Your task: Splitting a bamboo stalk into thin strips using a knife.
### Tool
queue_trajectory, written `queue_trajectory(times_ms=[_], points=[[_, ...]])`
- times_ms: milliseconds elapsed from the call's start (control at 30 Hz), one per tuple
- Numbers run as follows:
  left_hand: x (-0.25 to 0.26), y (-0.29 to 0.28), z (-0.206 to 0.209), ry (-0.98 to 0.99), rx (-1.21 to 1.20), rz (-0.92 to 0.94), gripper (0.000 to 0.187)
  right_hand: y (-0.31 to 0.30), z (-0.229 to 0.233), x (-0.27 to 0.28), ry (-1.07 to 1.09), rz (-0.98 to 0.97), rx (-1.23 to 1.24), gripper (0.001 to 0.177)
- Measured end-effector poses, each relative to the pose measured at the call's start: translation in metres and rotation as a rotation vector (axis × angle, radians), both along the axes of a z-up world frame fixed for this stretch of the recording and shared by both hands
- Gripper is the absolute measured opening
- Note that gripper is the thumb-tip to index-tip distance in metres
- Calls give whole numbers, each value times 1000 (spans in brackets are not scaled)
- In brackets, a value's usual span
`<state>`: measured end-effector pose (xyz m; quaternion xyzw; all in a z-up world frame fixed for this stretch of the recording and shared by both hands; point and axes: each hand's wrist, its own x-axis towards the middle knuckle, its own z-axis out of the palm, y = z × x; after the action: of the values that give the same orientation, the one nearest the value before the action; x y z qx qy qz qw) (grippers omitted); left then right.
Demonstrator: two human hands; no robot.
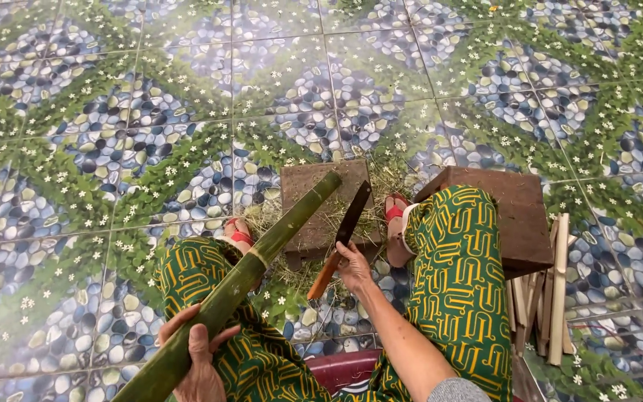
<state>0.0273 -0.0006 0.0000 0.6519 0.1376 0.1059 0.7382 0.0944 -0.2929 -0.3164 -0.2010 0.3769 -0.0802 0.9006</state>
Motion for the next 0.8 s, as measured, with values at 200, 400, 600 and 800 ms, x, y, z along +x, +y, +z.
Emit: queue_trajectory(times_ms=[200, 400, 600, 800], points=[[-5, -4, 8, -28, -19, -7, 33, -5, 6, -18, -3, 16, -3, 30], [-10, 5, 14, -11, 234, -120, 26, 4, 6, -54, 130, 57, -54, 21], [-10, 8, 8, -153, 210, -211, 36, 10, 43, -69, 481, 232, -106, 94], [-16, 21, 13, -161, 285, -268, 32, 31, 153, -85, 255, 293, -675, 22]])
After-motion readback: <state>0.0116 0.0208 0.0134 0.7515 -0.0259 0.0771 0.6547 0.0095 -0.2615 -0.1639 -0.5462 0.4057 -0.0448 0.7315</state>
